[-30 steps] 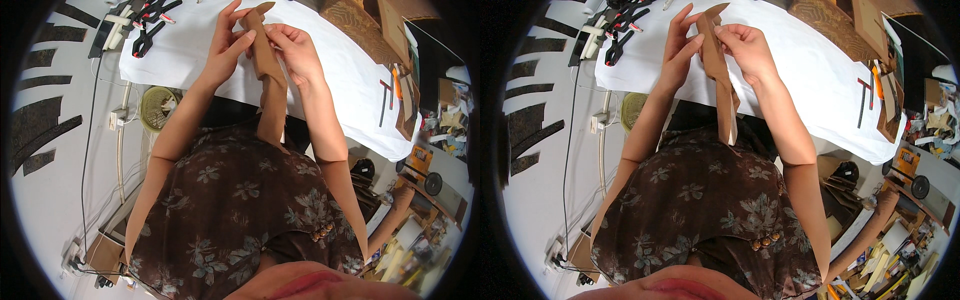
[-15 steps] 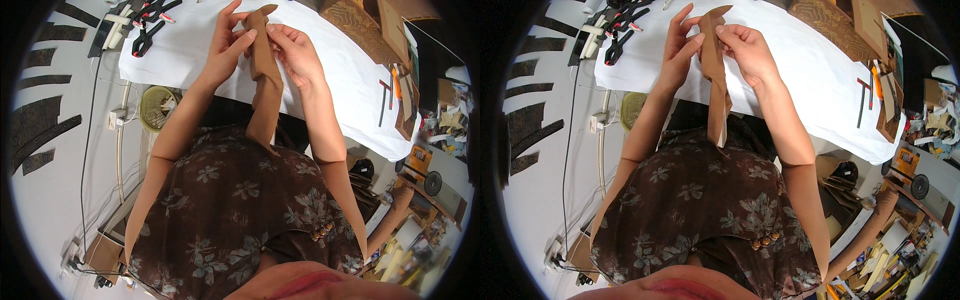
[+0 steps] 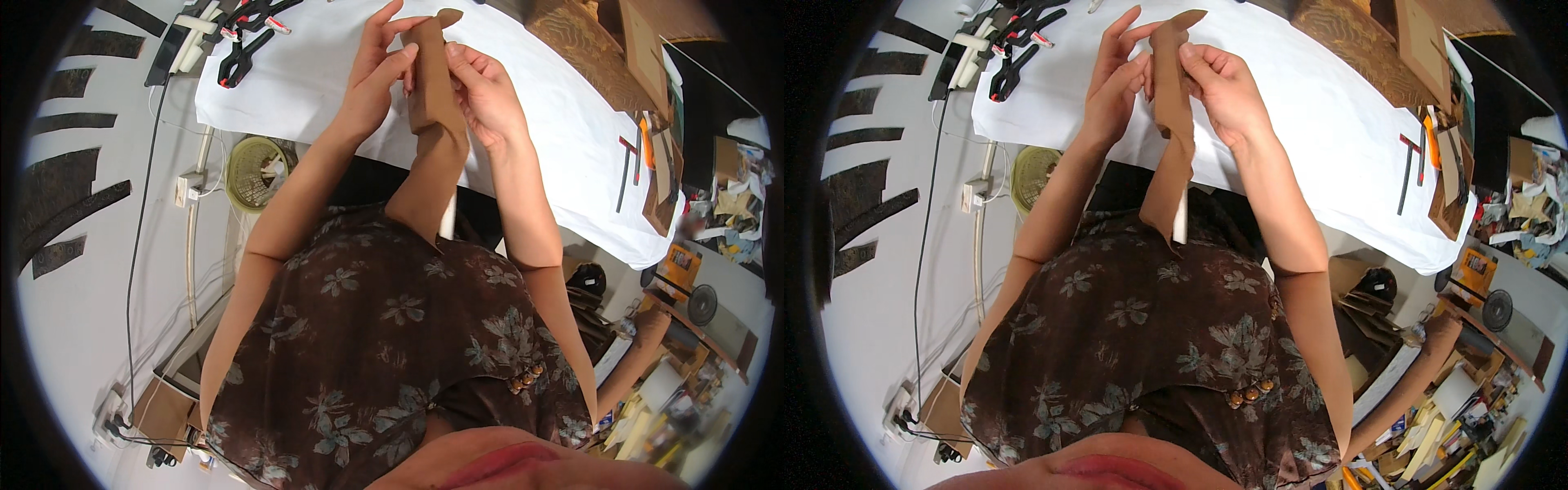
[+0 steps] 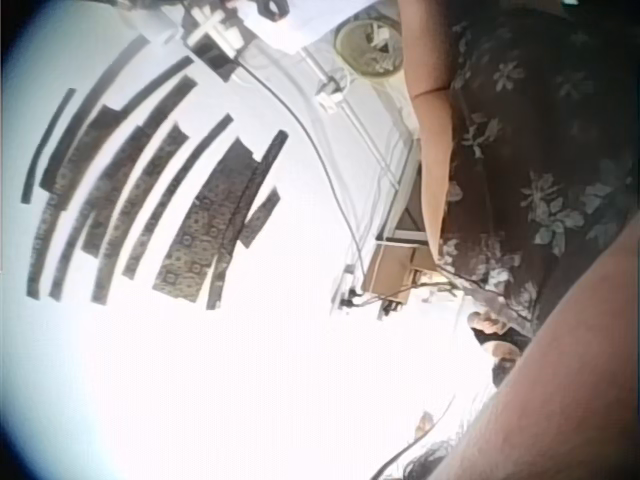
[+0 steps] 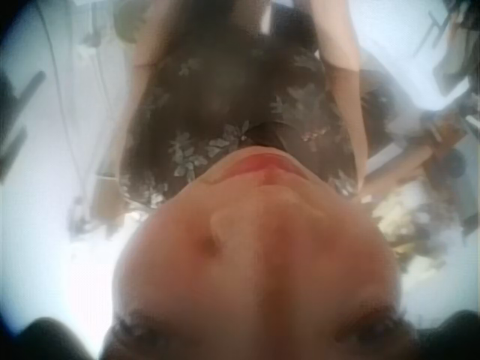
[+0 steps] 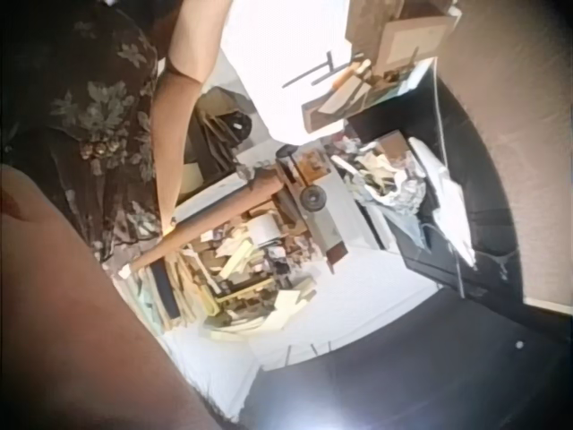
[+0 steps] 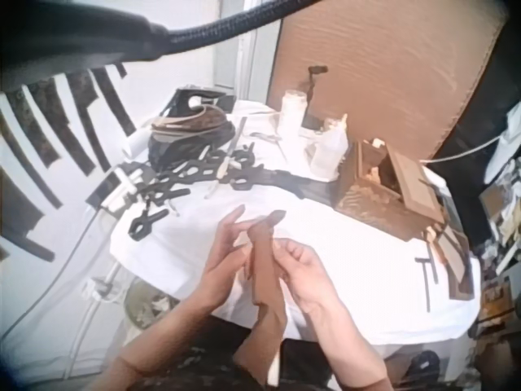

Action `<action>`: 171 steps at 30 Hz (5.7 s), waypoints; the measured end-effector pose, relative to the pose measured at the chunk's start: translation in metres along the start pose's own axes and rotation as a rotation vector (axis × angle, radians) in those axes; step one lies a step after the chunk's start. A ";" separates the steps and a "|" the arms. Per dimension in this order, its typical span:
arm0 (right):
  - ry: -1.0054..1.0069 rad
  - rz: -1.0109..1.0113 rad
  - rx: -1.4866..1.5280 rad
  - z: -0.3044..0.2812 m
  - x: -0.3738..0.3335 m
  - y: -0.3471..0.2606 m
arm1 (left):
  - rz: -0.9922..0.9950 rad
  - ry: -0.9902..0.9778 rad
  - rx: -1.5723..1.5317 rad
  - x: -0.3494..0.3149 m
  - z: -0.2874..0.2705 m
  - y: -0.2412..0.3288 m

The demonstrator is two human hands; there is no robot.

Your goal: The person irons a brown fabric piece, then applies glue to its edges and folds it into a pouch shape. They press the glued edges together and inspect the finished pouch.

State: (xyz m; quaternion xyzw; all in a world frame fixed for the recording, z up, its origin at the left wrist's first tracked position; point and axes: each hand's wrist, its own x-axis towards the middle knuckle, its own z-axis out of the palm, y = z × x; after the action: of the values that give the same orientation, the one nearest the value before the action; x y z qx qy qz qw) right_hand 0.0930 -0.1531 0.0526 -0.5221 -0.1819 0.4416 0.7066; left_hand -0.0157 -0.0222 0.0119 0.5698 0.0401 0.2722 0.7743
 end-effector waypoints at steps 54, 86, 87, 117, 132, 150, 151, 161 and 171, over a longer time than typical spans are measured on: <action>0.171 -0.072 -0.179 0.003 0.014 0.006 | 0.029 0.087 0.164 0.008 0.015 -0.013; 0.170 -0.045 -0.166 -0.025 -0.042 0.000 | 0.063 0.244 0.214 -0.025 0.028 -0.032; 0.186 -0.070 -0.299 -0.026 -0.047 -0.003 | 0.072 0.231 0.270 -0.029 0.029 -0.037; -0.001 -0.178 0.305 -0.071 -0.047 0.011 | -0.377 0.081 -0.074 -0.042 0.018 0.029; -0.034 -0.317 -0.100 -0.032 -0.043 0.012 | 0.378 0.077 0.654 -0.044 -0.001 0.056; 0.136 -0.421 -0.229 -0.029 -0.030 0.004 | 0.405 0.158 0.614 -0.037 -0.010 0.066; 0.132 -0.397 -0.217 -0.028 -0.031 0.005 | 0.406 0.156 0.622 -0.035 -0.009 0.066; 0.330 -0.449 -0.627 -0.042 -0.034 -0.001 | -0.031 0.237 -0.057 -0.032 -0.022 0.050; -0.212 0.079 0.235 -0.027 -0.034 -0.027 | -0.202 0.179 -0.278 -0.045 -0.021 0.027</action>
State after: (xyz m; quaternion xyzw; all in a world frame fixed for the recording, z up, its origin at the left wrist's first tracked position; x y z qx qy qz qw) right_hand 0.1057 -0.1982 0.0729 -0.3930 -0.1818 0.5396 0.7220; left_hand -0.0720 -0.0195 0.0182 0.4239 0.1278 0.2459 0.8623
